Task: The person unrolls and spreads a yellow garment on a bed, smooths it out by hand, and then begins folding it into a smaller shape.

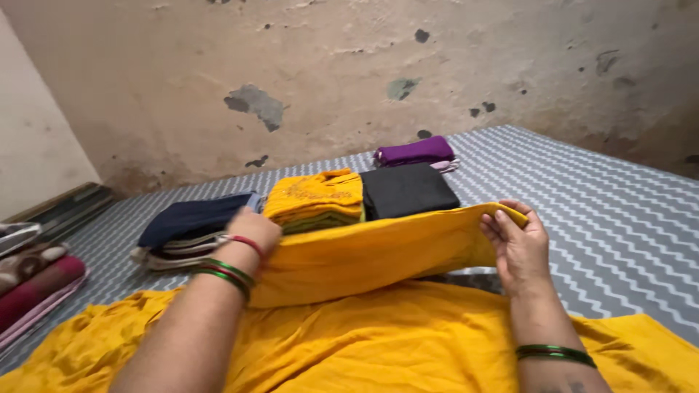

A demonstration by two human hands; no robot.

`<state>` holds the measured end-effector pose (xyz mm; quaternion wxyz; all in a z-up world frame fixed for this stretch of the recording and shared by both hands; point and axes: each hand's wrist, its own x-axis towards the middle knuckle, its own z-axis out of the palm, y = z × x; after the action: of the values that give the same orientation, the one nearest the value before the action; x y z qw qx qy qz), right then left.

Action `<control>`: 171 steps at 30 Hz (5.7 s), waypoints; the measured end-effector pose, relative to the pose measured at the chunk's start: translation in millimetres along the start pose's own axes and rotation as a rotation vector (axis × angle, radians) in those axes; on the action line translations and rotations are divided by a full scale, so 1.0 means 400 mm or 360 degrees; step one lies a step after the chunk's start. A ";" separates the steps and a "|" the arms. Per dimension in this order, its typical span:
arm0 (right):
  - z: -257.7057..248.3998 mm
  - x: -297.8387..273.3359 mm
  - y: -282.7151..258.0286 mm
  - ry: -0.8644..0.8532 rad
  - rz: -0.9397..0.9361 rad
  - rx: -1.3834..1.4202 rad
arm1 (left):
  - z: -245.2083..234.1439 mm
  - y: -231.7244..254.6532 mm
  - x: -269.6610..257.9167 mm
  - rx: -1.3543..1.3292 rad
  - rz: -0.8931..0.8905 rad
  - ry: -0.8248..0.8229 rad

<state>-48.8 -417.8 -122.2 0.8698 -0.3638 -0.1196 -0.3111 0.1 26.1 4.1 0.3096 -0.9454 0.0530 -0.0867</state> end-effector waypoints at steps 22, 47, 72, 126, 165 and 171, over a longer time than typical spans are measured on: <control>-0.007 -0.162 -0.341 -0.0236 0.0023 -0.0621 | -0.182 -0.005 -0.747 -0.1908 0.0217 0.1502; -0.354 -0.352 -0.378 -0.0038 -0.0033 -0.2104 | -0.055 0.336 -1.050 -0.1150 0.0507 0.1117; -0.269 -0.221 -0.583 -0.0332 0.0529 -0.1859 | -0.205 0.514 -1.000 -0.1608 0.0955 0.1329; -0.054 -0.745 -0.581 -0.0969 -0.1043 -0.2658 | -0.221 0.623 -0.981 -0.1987 0.0769 0.0960; -0.188 -0.664 -0.664 -0.0780 -0.1065 -0.2770 | -0.220 0.649 -1.006 -0.1639 0.1022 0.1195; -0.197 -0.619 -0.653 -0.1035 -0.0714 -0.2837 | -0.218 0.652 -0.998 -0.1783 0.0994 0.1124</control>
<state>-407.0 -502.5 -139.7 0.1208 -0.9254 -0.1411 -0.3303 -420.1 -172.3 -134.2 -0.2456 -0.8185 0.4530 -0.2539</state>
